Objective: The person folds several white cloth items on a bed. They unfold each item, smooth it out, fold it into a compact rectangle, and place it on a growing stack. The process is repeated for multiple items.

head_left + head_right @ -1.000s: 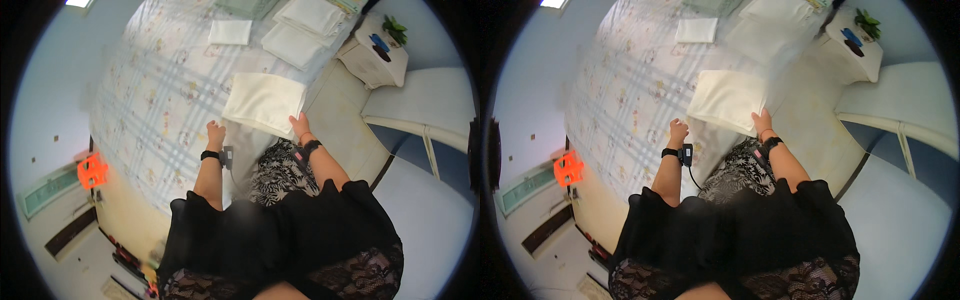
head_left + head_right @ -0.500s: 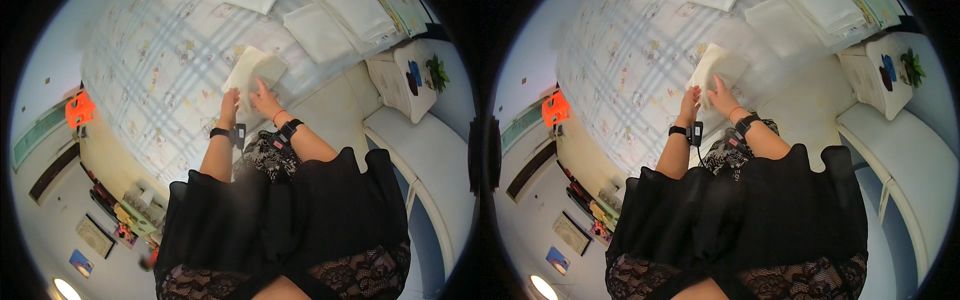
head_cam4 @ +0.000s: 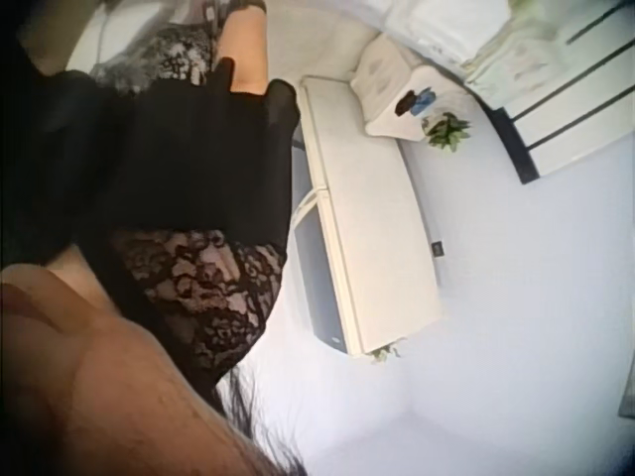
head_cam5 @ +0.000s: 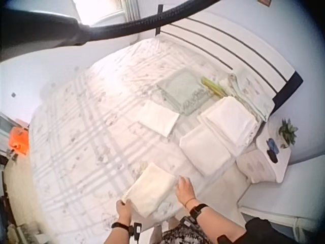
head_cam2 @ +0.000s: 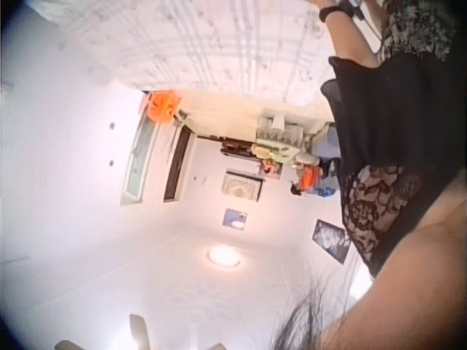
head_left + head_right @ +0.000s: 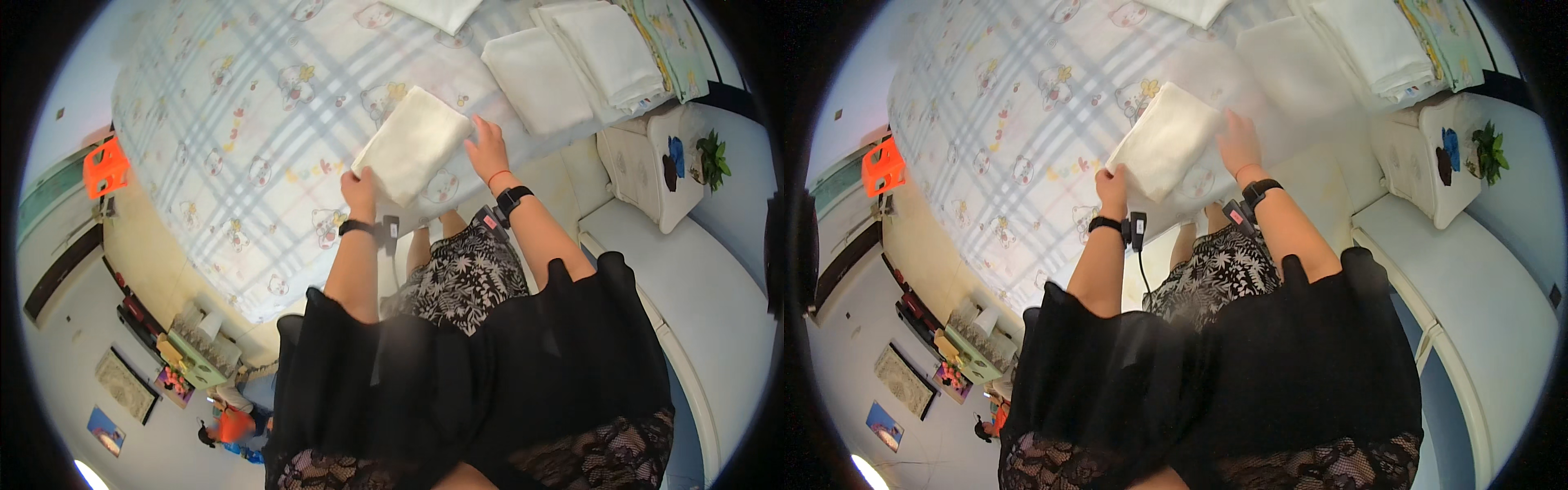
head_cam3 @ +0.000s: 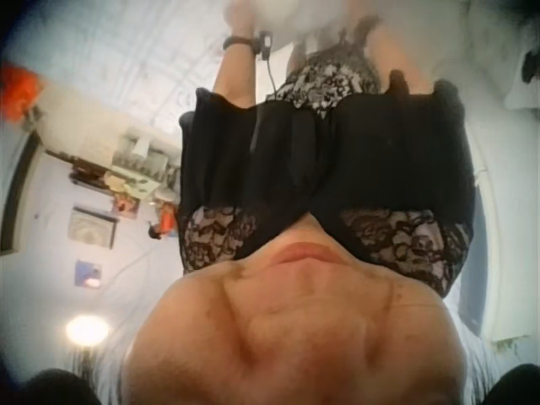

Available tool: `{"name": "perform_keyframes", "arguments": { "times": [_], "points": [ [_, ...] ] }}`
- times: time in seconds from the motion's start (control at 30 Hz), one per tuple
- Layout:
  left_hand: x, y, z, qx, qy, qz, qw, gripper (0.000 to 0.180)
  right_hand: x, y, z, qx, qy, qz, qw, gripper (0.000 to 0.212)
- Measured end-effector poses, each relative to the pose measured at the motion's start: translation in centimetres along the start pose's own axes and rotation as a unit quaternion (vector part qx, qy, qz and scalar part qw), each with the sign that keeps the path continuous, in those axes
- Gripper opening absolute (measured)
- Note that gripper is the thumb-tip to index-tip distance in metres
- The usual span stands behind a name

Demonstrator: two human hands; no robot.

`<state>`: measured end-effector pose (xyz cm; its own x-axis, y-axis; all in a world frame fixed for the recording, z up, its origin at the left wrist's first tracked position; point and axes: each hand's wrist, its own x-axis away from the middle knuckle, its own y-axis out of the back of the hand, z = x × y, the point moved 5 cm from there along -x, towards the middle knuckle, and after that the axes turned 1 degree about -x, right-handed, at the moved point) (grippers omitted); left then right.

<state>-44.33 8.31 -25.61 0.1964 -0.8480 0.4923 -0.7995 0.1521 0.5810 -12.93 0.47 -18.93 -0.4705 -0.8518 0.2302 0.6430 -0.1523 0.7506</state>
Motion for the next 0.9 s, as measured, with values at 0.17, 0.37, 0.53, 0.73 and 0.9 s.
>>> {"name": "perform_keyframes", "arguments": {
  "times": [0.17, 0.37, 0.53, 0.73, 0.9],
  "points": [
    [3.7, -2.4, 1.5, 0.260, 0.268, 0.208, 0.904, 0.039, -3.0, -2.2, -0.6, -0.098, -0.114, 0.102, 0.983, 0.063],
    [4.5, -0.9, -4.0, 0.197, 0.105, 0.248, 0.943, 0.045, -1.0, -1.9, 0.6, -0.221, -0.184, 0.242, 0.927, 0.053],
    [4.6, 2.2, -14.0, 0.063, -0.113, 0.250, 0.960, 0.048, 3.1, 1.5, 2.8, -0.392, -0.225, 0.184, 0.873, 0.043],
    [5.2, 1.1, -24.9, -0.095, -0.315, 0.187, 0.926, 0.054, 8.9, 4.8, 1.6, -0.472, -0.243, 0.087, 0.843, 0.065],
    [3.4, -1.9, -24.5, -0.100, -0.354, 0.145, 0.919, 0.059, 11.7, 5.2, -2.3, -0.368, -0.325, 0.053, 0.870, 0.063]
  ]
}}
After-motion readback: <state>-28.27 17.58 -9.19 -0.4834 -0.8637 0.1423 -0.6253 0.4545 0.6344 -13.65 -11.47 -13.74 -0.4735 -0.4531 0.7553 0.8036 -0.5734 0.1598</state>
